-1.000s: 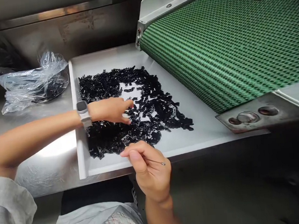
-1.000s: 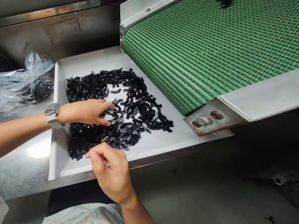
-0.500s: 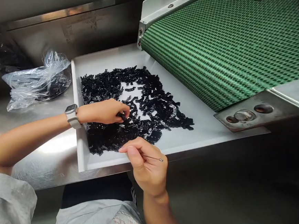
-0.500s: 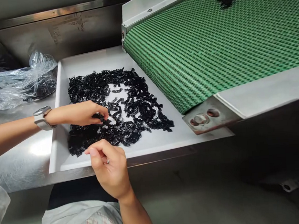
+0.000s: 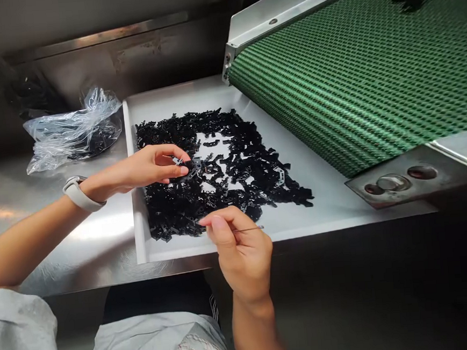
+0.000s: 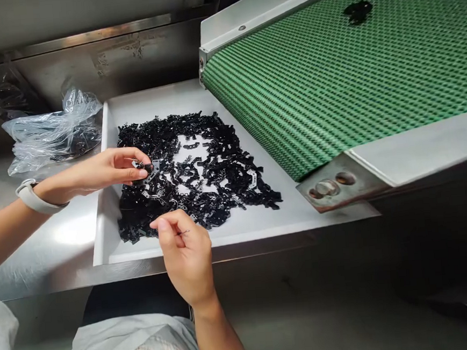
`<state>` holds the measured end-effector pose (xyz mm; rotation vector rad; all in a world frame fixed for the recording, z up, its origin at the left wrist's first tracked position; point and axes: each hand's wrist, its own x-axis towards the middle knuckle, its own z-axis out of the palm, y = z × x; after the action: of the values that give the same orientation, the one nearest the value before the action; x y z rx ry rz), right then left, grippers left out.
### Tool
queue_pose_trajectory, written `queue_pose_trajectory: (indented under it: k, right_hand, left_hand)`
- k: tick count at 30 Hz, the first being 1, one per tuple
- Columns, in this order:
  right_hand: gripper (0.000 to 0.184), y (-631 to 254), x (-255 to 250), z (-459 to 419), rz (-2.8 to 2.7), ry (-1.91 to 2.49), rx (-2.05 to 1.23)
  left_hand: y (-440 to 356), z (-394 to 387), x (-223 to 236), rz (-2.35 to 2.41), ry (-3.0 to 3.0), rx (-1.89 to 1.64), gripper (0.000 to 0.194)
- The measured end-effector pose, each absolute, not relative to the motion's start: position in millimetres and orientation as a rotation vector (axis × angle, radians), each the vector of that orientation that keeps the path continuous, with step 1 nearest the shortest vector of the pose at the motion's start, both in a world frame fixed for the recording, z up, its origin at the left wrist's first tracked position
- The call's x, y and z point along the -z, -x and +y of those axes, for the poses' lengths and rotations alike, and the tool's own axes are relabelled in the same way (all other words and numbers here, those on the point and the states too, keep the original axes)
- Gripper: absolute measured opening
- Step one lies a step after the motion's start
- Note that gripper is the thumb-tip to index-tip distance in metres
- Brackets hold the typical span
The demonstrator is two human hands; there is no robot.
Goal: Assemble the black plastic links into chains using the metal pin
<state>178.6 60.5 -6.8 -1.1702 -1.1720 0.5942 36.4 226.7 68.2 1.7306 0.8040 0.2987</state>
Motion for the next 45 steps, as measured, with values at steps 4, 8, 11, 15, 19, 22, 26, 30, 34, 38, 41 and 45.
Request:
queue_pose_trajectory:
  k: [4,8,11,15,19,22,26,30,34,38,41,45]
  right_hand:
    - [0.019,-176,5,66,-1.135,1.215,-0.664]
    - [0.013,-176,2,77,-1.092,1.258,-0.753]
    - [0.023,-177,1,86,-1.086,1.261,-0.841]
    - [0.023,-179,0,89,-1.074,1.240,-0.923]
    - [0.027,-182,1,89,-1.060,1.173,-1.015]
    - [0.028,-184,3,88,-1.065,1.113,-1.078]
    - [0.025,-185,3,86,-1.071,1.063,-1.115]
    - [0.021,-186,3,82,-1.058,1.053,-1.099]
    - [0.017,-184,1,78,-1.052,1.083,-1.060]
    - [0.010,-181,-4,72,-1.069,1.100,-1.024]
    - [0.006,-180,-7,70,-1.071,1.109,-1.001]
    - [0.007,-180,-5,70,-1.061,1.130,-0.977]
  left_hand:
    - [-27,217,-64,0.829,-1.794,-0.302,0.024]
    - [-23,209,-64,0.737,-1.833,-0.307,0.024]
    - [-21,201,-66,0.653,-1.908,-0.244,0.024]
    - [-19,191,-67,0.667,-2.052,-0.285,0.021]
    - [-19,186,-65,0.688,-1.859,-0.276,0.024]
    - [-18,182,-65,0.721,-1.602,-0.253,0.023]
    - [-18,181,-67,0.750,-1.367,-0.221,0.022]
    - [-19,189,-67,0.749,-1.377,-0.215,0.028]
    - [-20,198,-66,0.821,-1.503,-0.261,0.028]
    - [-19,201,-69,0.896,-1.607,-0.247,0.033]
    - [-16,198,-72,0.951,-1.651,-0.262,0.042]
    - [-9,185,-77,0.935,-1.605,-0.254,0.040]
